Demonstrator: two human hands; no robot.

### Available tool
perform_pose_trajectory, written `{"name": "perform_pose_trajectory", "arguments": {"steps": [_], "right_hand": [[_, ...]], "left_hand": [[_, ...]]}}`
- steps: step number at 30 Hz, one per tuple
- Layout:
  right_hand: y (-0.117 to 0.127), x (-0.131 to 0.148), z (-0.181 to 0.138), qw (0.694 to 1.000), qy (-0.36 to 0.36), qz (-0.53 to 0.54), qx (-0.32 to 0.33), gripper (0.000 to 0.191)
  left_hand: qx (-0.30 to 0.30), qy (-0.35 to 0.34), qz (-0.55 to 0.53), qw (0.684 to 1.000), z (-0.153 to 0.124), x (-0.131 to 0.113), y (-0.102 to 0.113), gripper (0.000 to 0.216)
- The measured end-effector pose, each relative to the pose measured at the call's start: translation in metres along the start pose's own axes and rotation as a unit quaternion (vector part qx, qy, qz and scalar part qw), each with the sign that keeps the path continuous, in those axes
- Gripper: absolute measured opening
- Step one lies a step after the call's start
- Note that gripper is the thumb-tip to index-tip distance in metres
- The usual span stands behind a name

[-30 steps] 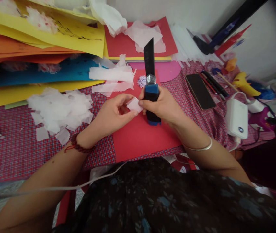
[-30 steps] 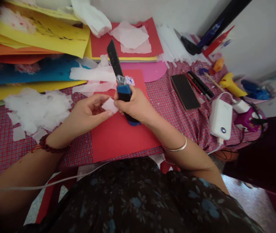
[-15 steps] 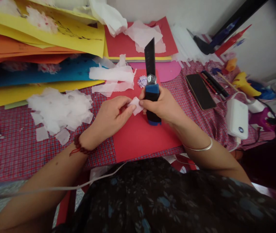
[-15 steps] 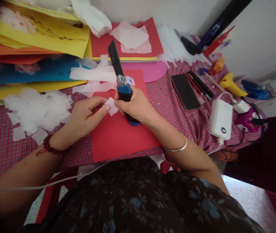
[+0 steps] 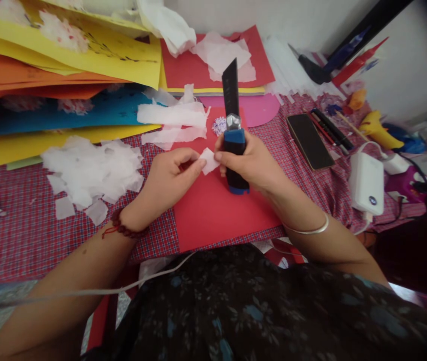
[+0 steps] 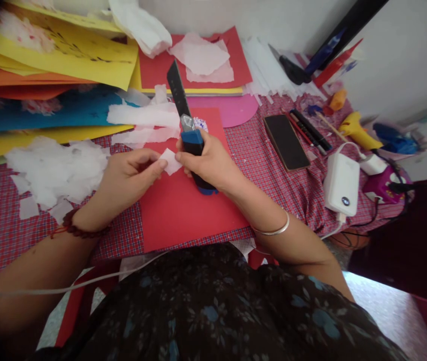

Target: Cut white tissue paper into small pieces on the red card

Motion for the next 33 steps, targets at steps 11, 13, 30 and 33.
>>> {"name": "perform_pose_trajectory", "arguments": {"steps": [11,13,30,33], "right_hand": [[0.013,0.010,-0.026,0.958,-0.079,-0.007,0.277,0.035],[0.010,0.002,-0.027,0.950,-0.071,-0.015,0.303,0.035],[0.011,-0.002,-0.030,0.939,0.026,-0.091,0.331,0.028],[0.012,0.000,-0.031,0.939,0.028,-0.093,0.329,0.026]], "left_hand": [[-0.085,0.292,-0.409,0.860,0.018,0.028,0.029,0.014],[-0.083,0.296,-0.419,0.855,0.018,0.030,0.029,0.015],[0.041,0.343,-0.347,0.872,0.014,0.040,0.025,0.017],[0.052,0.336,-0.339,0.877,0.015,0.041,0.025,0.017]]}}
Point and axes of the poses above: each hand's wrist, its own z-axis towards the middle knuckle, its own y-axis out of the back of the hand, x = y × z, the point moved 4 cm from there along z, towards the middle knuckle, and after that the axes turned 14 degrees about -x, right-handed, at the moved point
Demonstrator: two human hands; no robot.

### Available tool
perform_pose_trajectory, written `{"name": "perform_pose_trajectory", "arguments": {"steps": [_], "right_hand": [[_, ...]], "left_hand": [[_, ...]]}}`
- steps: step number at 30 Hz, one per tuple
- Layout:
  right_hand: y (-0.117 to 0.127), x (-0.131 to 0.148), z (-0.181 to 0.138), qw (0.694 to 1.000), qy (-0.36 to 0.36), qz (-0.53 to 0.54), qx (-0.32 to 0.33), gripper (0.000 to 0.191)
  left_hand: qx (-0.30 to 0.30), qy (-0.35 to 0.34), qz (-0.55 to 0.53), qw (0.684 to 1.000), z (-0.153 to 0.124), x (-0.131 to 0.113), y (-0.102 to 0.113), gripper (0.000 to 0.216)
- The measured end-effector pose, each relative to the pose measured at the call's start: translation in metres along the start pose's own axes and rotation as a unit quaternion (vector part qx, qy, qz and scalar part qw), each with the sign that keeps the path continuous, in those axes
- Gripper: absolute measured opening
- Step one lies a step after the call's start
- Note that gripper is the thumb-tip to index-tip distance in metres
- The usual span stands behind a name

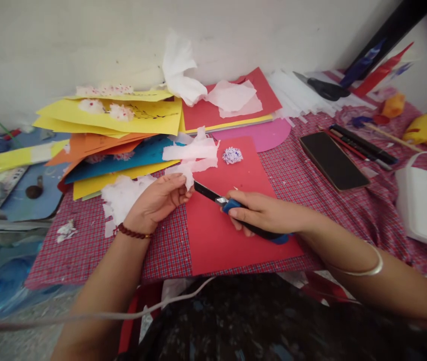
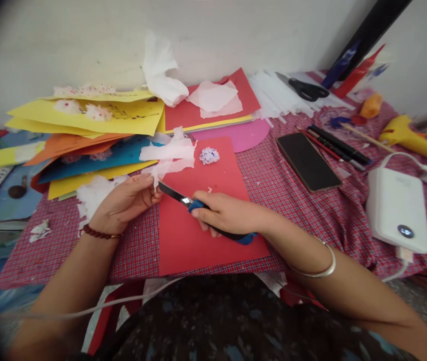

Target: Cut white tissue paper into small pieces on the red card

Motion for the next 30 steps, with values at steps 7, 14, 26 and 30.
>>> {"name": "perform_pose_trajectory", "arguments": {"steps": [7,14,26,30], "right_hand": [[0.0012,0.0024,-0.0015,1.000,-0.013,0.009,0.002,0.025],[0.0003,-0.0001,-0.0019,1.000,-0.020,-0.003,0.022,0.024],[0.0004,-0.0032,0.0006,0.999,-0.027,-0.016,0.025,0.021],[0.0013,-0.0036,0.0014,0.999,-0.028,-0.017,0.022,0.021]], "left_hand": [[0.008,-0.034,0.036,0.999,0.0001,-0.0020,-0.0008,0.017],[-0.046,-0.043,0.030,0.998,0.0005,-0.0057,0.0008,0.018],[-0.049,-0.047,0.034,0.997,-0.0025,-0.0064,-0.0017,0.016],[-0.048,-0.054,0.059,0.996,-0.0032,-0.0068,-0.0024,0.015]]}}
Point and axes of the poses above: each hand's wrist, its own z-axis towards the middle knuckle, its own y-axis out of the back of the hand, x = y × z, the point moved 4 cm from there along z, towards the middle knuckle, and after that the axes turned 14 degrees about -x, right-handed, at the moved point
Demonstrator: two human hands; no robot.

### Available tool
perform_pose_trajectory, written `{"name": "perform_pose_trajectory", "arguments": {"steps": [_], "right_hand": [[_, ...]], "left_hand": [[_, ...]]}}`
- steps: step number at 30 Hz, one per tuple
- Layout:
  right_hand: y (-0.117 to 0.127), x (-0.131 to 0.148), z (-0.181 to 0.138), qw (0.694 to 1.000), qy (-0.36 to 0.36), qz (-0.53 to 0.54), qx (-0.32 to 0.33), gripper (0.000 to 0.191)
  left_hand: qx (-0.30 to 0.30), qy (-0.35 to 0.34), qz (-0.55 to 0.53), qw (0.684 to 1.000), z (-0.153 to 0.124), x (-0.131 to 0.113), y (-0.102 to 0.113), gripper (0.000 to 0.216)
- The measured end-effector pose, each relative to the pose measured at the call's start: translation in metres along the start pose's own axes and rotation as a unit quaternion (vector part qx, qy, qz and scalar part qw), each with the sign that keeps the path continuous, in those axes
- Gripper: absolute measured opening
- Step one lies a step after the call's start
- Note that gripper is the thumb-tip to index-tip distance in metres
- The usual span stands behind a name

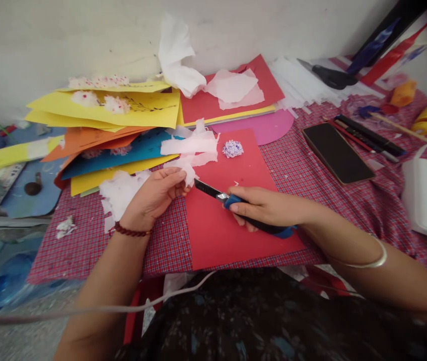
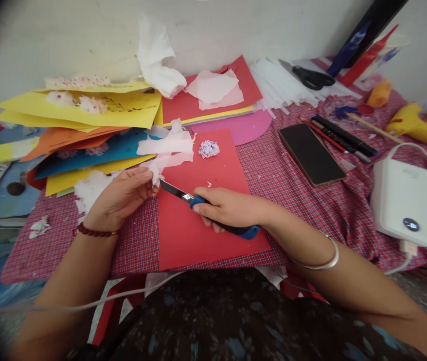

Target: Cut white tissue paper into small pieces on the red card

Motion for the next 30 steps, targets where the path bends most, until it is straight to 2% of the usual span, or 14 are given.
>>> {"name": "perform_pose_trajectory", "arguments": {"steps": [11,18,24,30], "right_hand": [[0.0007,-0.0036,0.0005,0.999,-0.012,0.040,-0.006,0.025],[0.0006,-0.0041,0.0008,0.999,-0.014,0.048,-0.008,0.026],[0.0008,-0.0026,0.0004,0.998,-0.013,0.053,-0.011,0.028],[0.0002,-0.0032,0.0008,0.997,-0.021,0.068,-0.011,0.031]], "left_hand": [[0.003,-0.064,0.083,0.995,-0.0023,-0.0007,-0.0019,0.013],[0.004,-0.058,0.101,0.993,-0.0037,0.0030,-0.0007,0.017],[-0.016,-0.067,0.079,0.994,-0.0017,0.0055,-0.0004,0.011],[-0.008,-0.081,0.109,0.991,-0.0044,0.0036,-0.0051,0.019]]}}
Point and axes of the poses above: each hand's wrist, its own z-axis towards the middle knuckle, its own y-axis out of the back of the hand, x = y × z, the point moved 4 cm from there along z, towards the middle knuckle, and after that the axes turned 14 degrees about -x, right-handed, at the moved point
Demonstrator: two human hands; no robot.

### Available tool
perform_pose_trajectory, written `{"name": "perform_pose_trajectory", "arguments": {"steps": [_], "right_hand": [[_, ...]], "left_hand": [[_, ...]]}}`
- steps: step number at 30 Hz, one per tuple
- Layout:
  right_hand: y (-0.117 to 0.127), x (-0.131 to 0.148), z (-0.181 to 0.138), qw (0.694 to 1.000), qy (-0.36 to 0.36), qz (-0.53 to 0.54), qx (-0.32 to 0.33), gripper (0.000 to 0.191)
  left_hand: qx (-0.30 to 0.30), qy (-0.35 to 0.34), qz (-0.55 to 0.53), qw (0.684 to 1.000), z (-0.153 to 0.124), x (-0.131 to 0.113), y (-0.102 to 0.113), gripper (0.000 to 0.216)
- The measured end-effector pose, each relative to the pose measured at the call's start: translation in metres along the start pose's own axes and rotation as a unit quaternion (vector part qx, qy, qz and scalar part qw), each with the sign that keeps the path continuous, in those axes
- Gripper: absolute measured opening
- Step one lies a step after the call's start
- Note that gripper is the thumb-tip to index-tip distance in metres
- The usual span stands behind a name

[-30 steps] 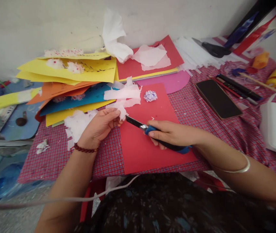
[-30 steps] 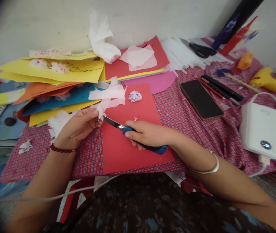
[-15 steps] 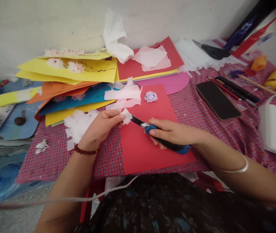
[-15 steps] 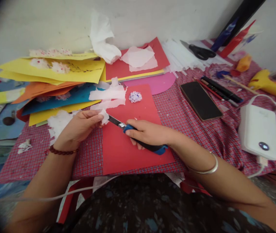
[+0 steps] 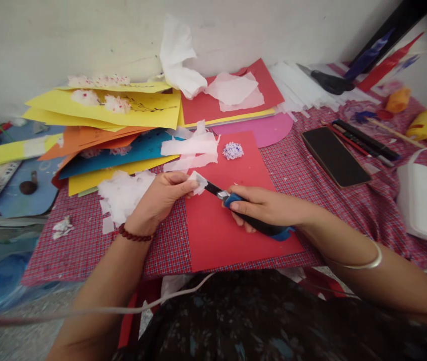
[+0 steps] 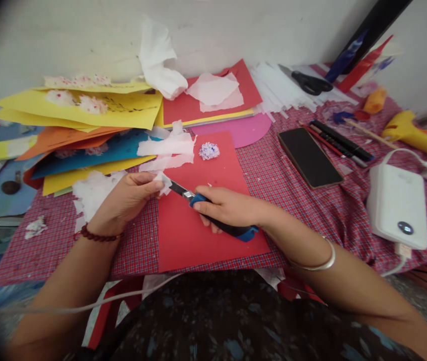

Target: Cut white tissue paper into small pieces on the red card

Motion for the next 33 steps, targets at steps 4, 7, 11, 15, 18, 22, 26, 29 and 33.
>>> {"name": "perform_pose_trajectory", "arguments": {"steps": [4,7,11,15,18,22,26,29,33], "right_hand": [[-0.001,-0.002,0.000,1.000,-0.004,0.009,0.006,0.031],[-0.001,-0.002,0.000,1.000,-0.005,0.019,0.009,0.031],[-0.001,-0.003,0.001,1.000,-0.010,0.029,0.002,0.032],[-0.002,-0.005,0.001,0.999,-0.020,0.043,0.000,0.033],[-0.003,-0.007,0.001,0.998,-0.029,0.048,0.005,0.035],[-0.005,-0.008,0.002,0.998,-0.026,0.055,0.006,0.035],[-0.007,-0.009,0.004,0.997,-0.025,0.069,-0.001,0.035],[-0.007,-0.011,0.004,0.997,-0.032,0.073,-0.002,0.035],[-0.008,-0.011,0.003,0.997,-0.036,0.072,0.010,0.035]], "left_hand": [[-0.004,0.008,-0.015,1.000,0.000,0.002,-0.002,0.016],[-0.008,0.022,-0.057,0.998,0.001,0.004,-0.003,0.015],[0.000,0.033,-0.109,0.994,0.001,0.004,-0.005,0.019],[0.028,0.049,-0.138,0.989,-0.001,0.003,-0.010,0.024],[0.040,0.056,-0.135,0.988,-0.002,0.003,-0.012,0.026],[0.057,0.066,-0.126,0.988,-0.004,0.004,-0.016,0.021],[0.090,0.095,-0.131,0.983,-0.008,0.008,-0.022,0.021],[0.118,0.118,-0.128,0.978,-0.010,0.013,-0.025,0.023],[0.154,0.124,-0.109,0.974,-0.012,0.016,-0.025,0.018]]}}
Point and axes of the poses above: each hand's wrist, its own z-axis towards the middle knuckle, its own y-axis out of the back of the hand, x = y × z, the point moved 4 cm from there along z, towards the middle knuckle, and after that the axes turned 14 degrees about -x, right-handed, at the moved point
